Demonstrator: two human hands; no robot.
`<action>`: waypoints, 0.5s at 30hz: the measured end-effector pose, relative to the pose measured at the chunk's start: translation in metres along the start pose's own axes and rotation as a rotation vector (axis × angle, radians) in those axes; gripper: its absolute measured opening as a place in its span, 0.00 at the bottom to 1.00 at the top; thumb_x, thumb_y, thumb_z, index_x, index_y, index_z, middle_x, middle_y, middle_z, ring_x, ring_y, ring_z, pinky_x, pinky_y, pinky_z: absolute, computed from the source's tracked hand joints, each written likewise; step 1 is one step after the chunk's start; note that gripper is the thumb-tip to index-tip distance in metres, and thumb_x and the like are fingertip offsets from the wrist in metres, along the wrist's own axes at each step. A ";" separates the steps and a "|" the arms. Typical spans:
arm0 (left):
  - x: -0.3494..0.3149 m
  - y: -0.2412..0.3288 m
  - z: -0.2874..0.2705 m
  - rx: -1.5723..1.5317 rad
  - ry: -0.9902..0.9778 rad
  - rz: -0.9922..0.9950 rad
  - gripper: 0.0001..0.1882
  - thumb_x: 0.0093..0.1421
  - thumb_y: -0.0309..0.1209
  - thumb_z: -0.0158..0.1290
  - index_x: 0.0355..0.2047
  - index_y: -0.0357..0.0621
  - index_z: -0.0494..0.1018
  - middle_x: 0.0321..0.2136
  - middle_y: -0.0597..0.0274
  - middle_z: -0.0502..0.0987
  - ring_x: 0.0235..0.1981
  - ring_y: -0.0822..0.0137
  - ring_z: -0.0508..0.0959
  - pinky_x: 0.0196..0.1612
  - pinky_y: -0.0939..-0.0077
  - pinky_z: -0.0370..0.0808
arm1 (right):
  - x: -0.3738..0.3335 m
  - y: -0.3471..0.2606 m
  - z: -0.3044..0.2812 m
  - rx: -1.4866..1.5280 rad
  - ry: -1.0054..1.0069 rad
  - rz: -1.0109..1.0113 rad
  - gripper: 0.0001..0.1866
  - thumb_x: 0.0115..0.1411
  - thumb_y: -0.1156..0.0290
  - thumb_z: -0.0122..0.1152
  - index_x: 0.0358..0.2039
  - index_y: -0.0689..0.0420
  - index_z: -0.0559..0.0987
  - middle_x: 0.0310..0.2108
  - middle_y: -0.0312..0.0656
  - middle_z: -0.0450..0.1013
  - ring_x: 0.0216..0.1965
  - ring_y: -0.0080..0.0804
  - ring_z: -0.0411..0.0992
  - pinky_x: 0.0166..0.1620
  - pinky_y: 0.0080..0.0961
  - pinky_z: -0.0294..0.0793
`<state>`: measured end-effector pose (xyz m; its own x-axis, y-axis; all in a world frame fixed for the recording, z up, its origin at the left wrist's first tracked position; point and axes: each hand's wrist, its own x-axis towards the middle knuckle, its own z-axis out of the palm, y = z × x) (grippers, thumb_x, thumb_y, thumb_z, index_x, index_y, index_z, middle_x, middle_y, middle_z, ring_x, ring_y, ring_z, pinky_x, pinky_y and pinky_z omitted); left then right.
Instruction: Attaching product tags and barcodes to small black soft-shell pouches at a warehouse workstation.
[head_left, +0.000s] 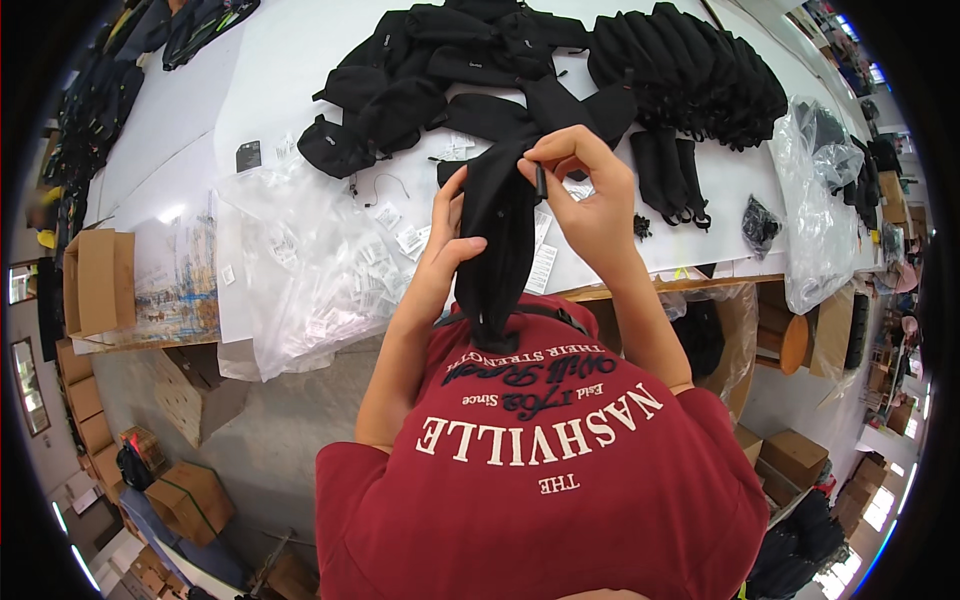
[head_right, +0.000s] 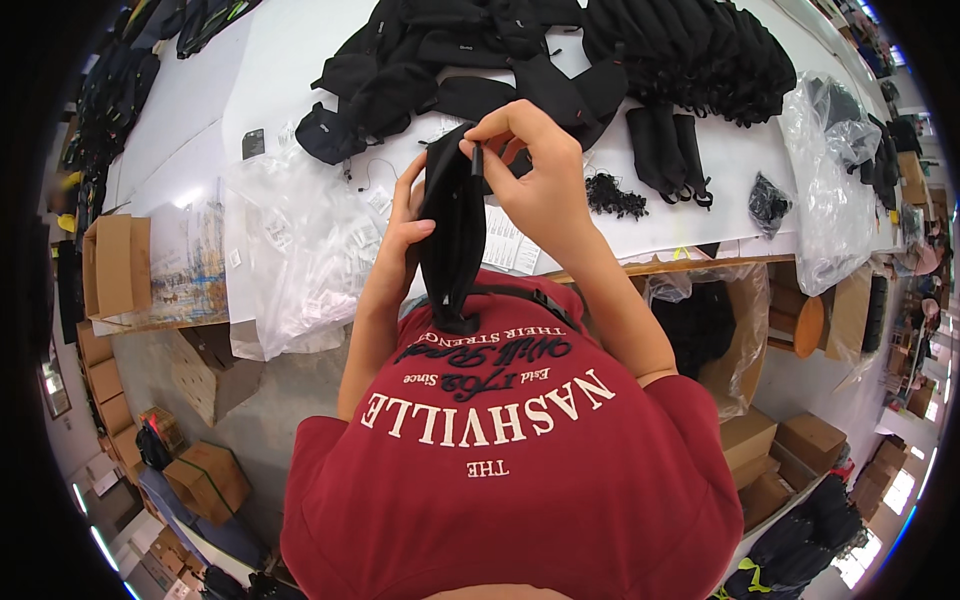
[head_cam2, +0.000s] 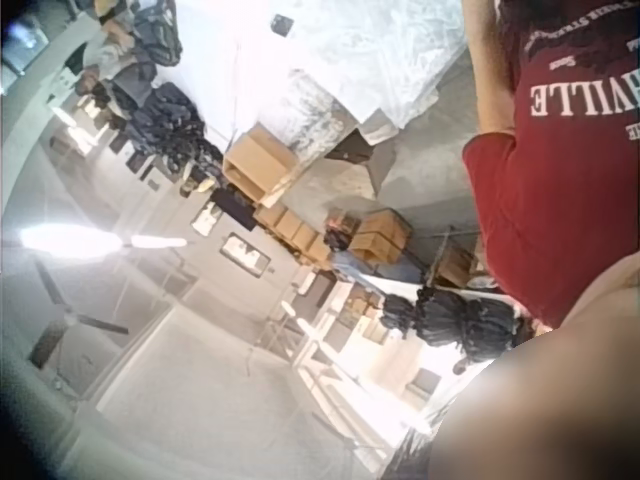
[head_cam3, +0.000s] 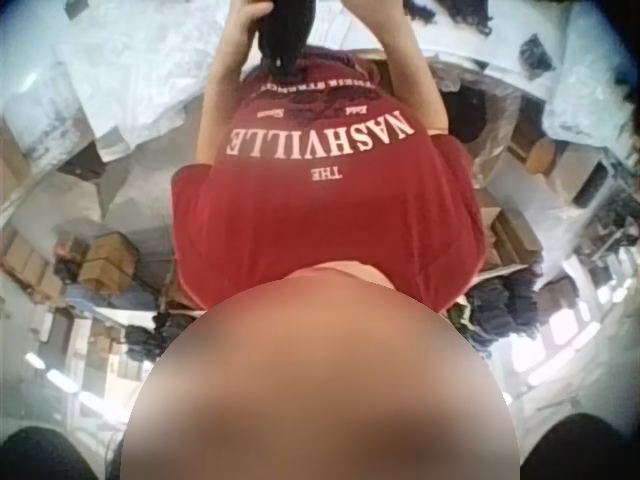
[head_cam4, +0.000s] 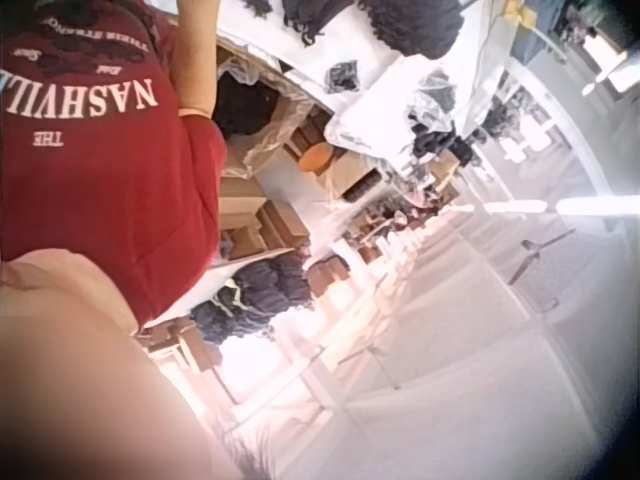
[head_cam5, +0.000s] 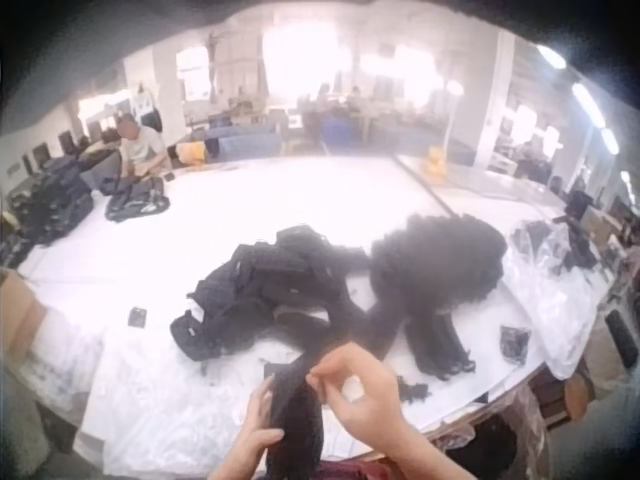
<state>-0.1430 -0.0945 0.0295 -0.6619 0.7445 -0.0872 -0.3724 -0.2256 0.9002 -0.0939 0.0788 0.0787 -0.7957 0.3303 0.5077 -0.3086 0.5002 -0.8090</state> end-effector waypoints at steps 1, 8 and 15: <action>-0.001 0.000 0.000 0.028 0.003 -0.023 0.43 0.49 0.38 0.46 0.64 0.44 0.43 0.58 0.48 0.58 0.59 0.57 0.60 0.61 0.67 0.53 | 0.000 0.000 0.001 0.001 0.003 -0.003 0.06 0.49 0.85 0.61 0.29 0.62 0.75 0.28 0.35 0.72 0.27 0.18 0.69 0.30 0.13 0.66; -0.003 0.003 0.005 0.191 -0.022 -0.086 0.46 0.46 0.24 0.50 0.65 0.46 0.42 0.58 0.49 0.57 0.53 0.62 0.67 0.55 0.70 0.64 | 0.005 -0.008 0.007 -0.082 -0.001 0.015 0.04 0.47 0.81 0.61 0.26 0.60 0.75 0.24 0.38 0.72 0.25 0.27 0.70 0.28 0.20 0.67; -0.003 0.001 -0.006 0.180 -0.013 -0.049 0.43 0.46 0.20 0.46 0.65 0.47 0.45 0.60 0.49 0.56 0.51 0.64 0.68 0.53 0.73 0.65 | 0.001 -0.006 0.004 -0.042 -0.060 0.038 0.05 0.47 0.82 0.61 0.26 0.62 0.76 0.25 0.38 0.73 0.26 0.24 0.70 0.29 0.18 0.68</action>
<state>-0.1457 -0.1008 0.0278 -0.6367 0.7604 -0.1282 -0.2808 -0.0738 0.9569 -0.0955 0.0728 0.0830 -0.8367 0.3019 0.4569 -0.2559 0.5220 -0.8137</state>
